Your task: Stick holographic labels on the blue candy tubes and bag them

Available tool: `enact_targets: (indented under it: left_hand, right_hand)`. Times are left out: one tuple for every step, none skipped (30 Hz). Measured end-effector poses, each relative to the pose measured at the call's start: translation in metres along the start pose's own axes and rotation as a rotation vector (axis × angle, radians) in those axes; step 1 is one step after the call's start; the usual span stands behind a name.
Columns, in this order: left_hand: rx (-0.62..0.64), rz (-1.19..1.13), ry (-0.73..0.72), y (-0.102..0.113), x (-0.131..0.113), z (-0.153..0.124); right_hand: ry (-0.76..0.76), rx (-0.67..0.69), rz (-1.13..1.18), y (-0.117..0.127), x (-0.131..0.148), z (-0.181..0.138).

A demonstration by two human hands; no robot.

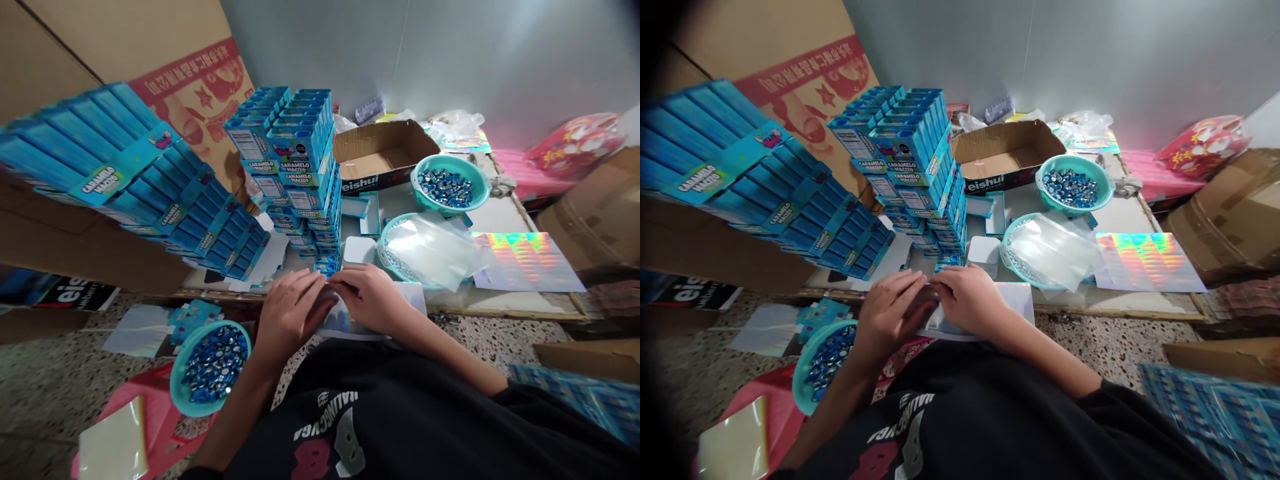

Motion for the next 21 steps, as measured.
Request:
enact_targets:
  left_hand:
    - [-0.001, -0.004, -0.007, -0.001, -0.001, -0.001]
    - [-0.006, -0.004, -0.013, -0.001, -0.002, -0.002]
    - [-0.01, -0.003, -0.018, -0.001, -0.004, -0.003]
    - [-0.01, -0.001, -0.019, -0.002, -0.005, -0.004]
    - [-0.006, 0.001, -0.015, -0.002, -0.006, -0.005]
    - [-0.002, 0.005, -0.008, -0.003, -0.008, -0.006]
    - [0.0, 0.008, 0.002, -0.003, -0.009, -0.008]
    - [-0.002, 0.011, 0.012, -0.003, -0.011, -0.009]
    - [-0.008, 0.015, 0.022, -0.003, -0.012, -0.01]
    - [-0.017, 0.016, 0.032, -0.003, -0.014, -0.011]
    - [-0.029, 0.009, 0.046, -0.002, -0.016, -0.011]
    - [-0.036, -0.011, 0.065, -0.001, -0.018, -0.012]
    - [-0.041, -0.043, 0.096, 0.0, -0.019, -0.012]
    - [-0.039, -0.089, 0.144, 0.001, -0.019, -0.011]
    - [-0.034, -0.145, 0.214, 0.002, -0.018, -0.011]
    - [-0.016, -0.211, 0.301, 0.003, -0.016, -0.01]
    - [0.012, -0.284, 0.396, 0.004, -0.014, -0.01]
    - [0.043, -0.361, 0.49, 0.005, -0.012, -0.01]
    - [0.071, -0.435, 0.571, 0.007, -0.01, -0.009]
    - [0.096, -0.5, 0.632, 0.01, -0.008, -0.009]
    - [0.113, -0.549, 0.67, 0.013, -0.007, -0.009]
  right_hand:
    - [-0.009, 0.001, 0.005, 0.001, 0.0, -0.001]
    - [-0.018, -0.002, 0.014, 0.001, 0.0, -0.002]
    - [-0.026, -0.007, 0.022, 0.002, 0.0, -0.002]
    - [-0.032, -0.014, 0.026, 0.002, 0.0, -0.003]
    - [-0.036, -0.019, 0.026, 0.003, 0.0, -0.003]
    - [-0.035, -0.02, 0.024, 0.003, 0.0, -0.003]
    - [-0.029, -0.017, 0.022, 0.003, 0.0, -0.003]
    - [-0.019, -0.011, 0.021, 0.003, 0.0, -0.002]
    - [-0.009, -0.003, 0.024, 0.002, 0.001, -0.002]
    - [-0.001, 0.005, 0.03, 0.001, 0.001, -0.002]
    - [0.002, 0.011, 0.038, 0.0, 0.001, -0.002]
    - [-0.002, 0.012, 0.046, -0.001, 0.001, -0.002]
    - [-0.01, 0.011, 0.054, -0.003, 0.001, -0.002]
    - [-0.016, 0.014, 0.062, -0.005, 0.0, -0.002]
    - [-0.019, 0.017, 0.066, -0.007, -0.001, -0.001]
    - [-0.016, 0.025, 0.065, -0.01, -0.002, -0.001]
    - [-0.005, 0.039, 0.057, -0.012, -0.003, 0.001]
    - [0.008, 0.057, 0.044, -0.014, -0.003, 0.002]
    - [0.022, 0.079, 0.03, -0.016, -0.002, 0.004]
    - [0.035, 0.102, 0.016, -0.018, -0.001, 0.005]
    - [0.046, 0.125, 0.003, -0.02, 0.001, 0.007]
Point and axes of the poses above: each hand's wrist, its own z-axis towards the middle knuckle, its own y-axis out of the back of the hand, x = y × z, the point moved 2 cm from there along z, towards the middle knuckle, and after that the axes turned 1 degree about z, right-handed, at the moved point
